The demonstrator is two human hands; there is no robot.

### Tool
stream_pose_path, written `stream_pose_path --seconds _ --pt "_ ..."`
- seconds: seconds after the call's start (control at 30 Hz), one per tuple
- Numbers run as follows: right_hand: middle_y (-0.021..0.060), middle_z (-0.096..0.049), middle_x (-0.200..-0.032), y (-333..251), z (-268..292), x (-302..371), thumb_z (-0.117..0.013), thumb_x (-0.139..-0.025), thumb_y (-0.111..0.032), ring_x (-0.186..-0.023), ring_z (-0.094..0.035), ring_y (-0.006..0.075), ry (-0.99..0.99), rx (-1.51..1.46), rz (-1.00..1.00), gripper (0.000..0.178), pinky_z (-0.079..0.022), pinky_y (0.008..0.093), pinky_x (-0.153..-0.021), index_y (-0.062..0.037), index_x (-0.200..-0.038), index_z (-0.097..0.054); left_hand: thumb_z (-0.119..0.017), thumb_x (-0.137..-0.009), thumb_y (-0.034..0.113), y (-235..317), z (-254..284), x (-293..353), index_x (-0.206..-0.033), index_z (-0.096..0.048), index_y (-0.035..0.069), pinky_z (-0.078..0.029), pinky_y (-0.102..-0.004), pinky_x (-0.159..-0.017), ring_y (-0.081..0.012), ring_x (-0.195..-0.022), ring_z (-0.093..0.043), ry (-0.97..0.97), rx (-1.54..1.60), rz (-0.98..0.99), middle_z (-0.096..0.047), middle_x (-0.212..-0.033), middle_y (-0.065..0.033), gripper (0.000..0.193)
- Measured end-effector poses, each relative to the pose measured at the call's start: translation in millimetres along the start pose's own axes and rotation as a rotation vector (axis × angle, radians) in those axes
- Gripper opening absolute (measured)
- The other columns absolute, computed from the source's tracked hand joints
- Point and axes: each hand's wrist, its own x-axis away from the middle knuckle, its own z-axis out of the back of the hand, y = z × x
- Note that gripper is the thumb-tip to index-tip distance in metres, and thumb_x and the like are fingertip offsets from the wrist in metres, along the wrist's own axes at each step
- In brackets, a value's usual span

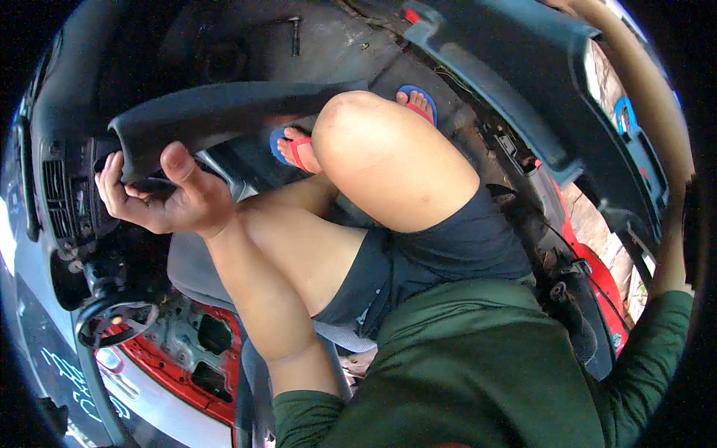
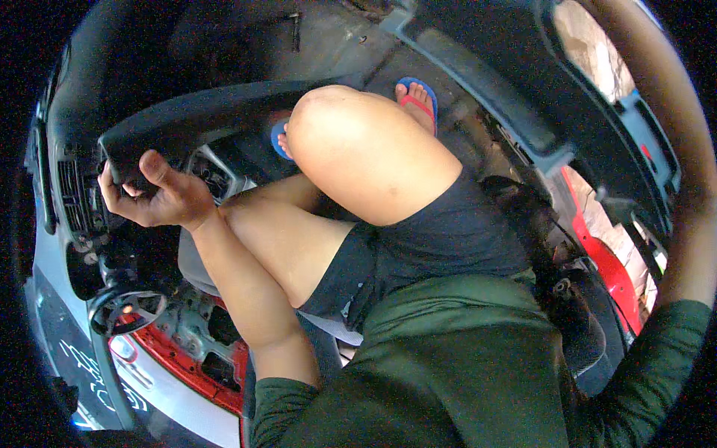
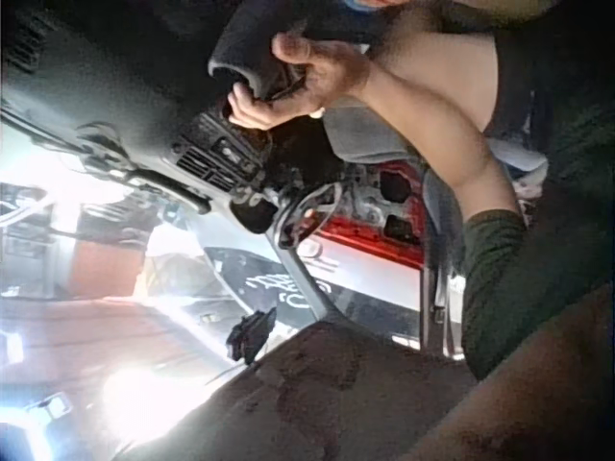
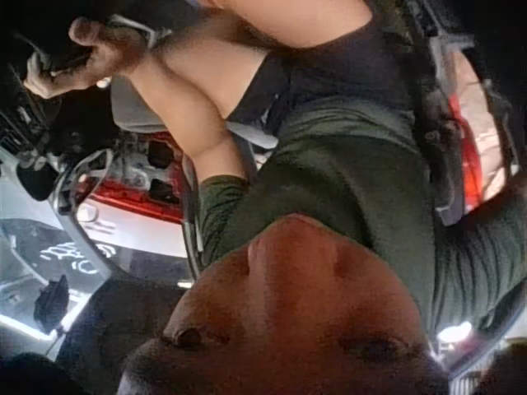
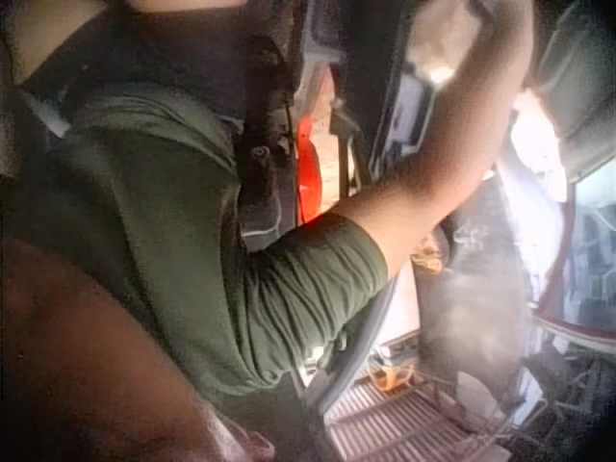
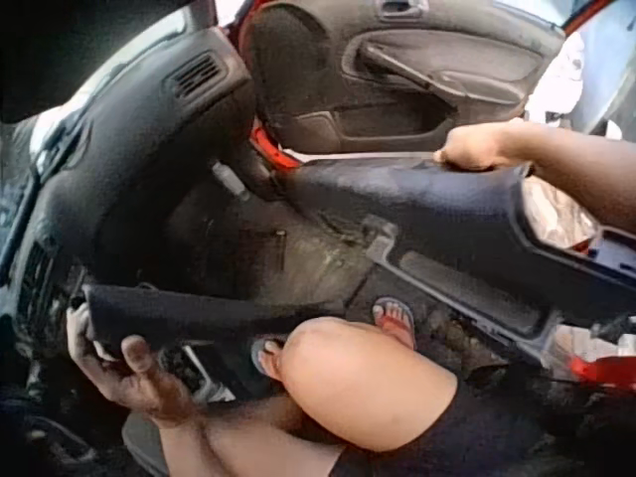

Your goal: The person places a pink balloon inside the car, then sits on the floor of the driver's side. They pick up a long black plastic trim piece and fit it along the top edge of the dashboard, pressing it into place.

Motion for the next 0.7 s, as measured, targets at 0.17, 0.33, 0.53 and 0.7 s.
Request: stream_pose_path --seconds 0.17,0.33,0.53,0.7 --pt "0.0215 -0.072 -0.104 26 33 -5 -0.053 -0.104 -0.036 -0.094 -0.067 0.0329 0.096 0.223 0.107 0.045 -0.050 0.0462 -0.085 0.0038 -0.103 -0.074 -0.084 -0.089 0.045 -10 1 -7 -0.130 -0.052 0.000 -0.057 -0.0353 -0.087 -0.0245 -0.099 -0.063 -0.041 -0.011 -0.070 -0.060 -0.117 -0.0124 0.069" --pt "0.0263 -0.073 -0.103 27 42 -16 -0.055 -0.101 -0.038 -0.094 -0.070 0.0387 0.022 0.701 0.448 0.045 -0.049 0.0479 -0.085 0.0034 -0.100 -0.073 -0.086 -0.087 0.042 -16 8 -10 -0.127 -0.055 0.000 -0.053 -0.0321 -0.087 -0.0211 -0.098 -0.062 -0.023 0.001 -0.084 -0.061 -0.118 -0.0112 0.066" --pt "0.0134 -0.073 -0.111 128 -15 -30 -0.045 -0.109 -0.039 -0.097 -0.068 0.0207 0.001 -0.246 -0.073 0.051 -0.050 0.0373 -0.095 0.0024 -0.130 -0.067 -0.088 -0.086 0.040 -13 0 -11 -0.128 -0.056 -0.001 -0.050 -0.0320 -0.089 -0.0206 -0.100 -0.061 0.019 0.067 -0.049 -0.062 -0.119 -0.0111 0.066" --pt "0.0147 -0.073 -0.115 98 -86 -7 -0.049 -0.105 -0.038 -0.105 -0.066 0.0240 -0.006 -0.407 -0.234 0.049 -0.049 0.0402 -0.096 0.0021 -0.127 -0.068 -0.088 -0.082 0.050 -24 21 -4 -0.125 -0.059 -0.001 -0.045 -0.0378 -0.100 -0.0265 -0.110 -0.059 0.053 0.028 -0.038 -0.062 -0.119 -0.0114 0.072"
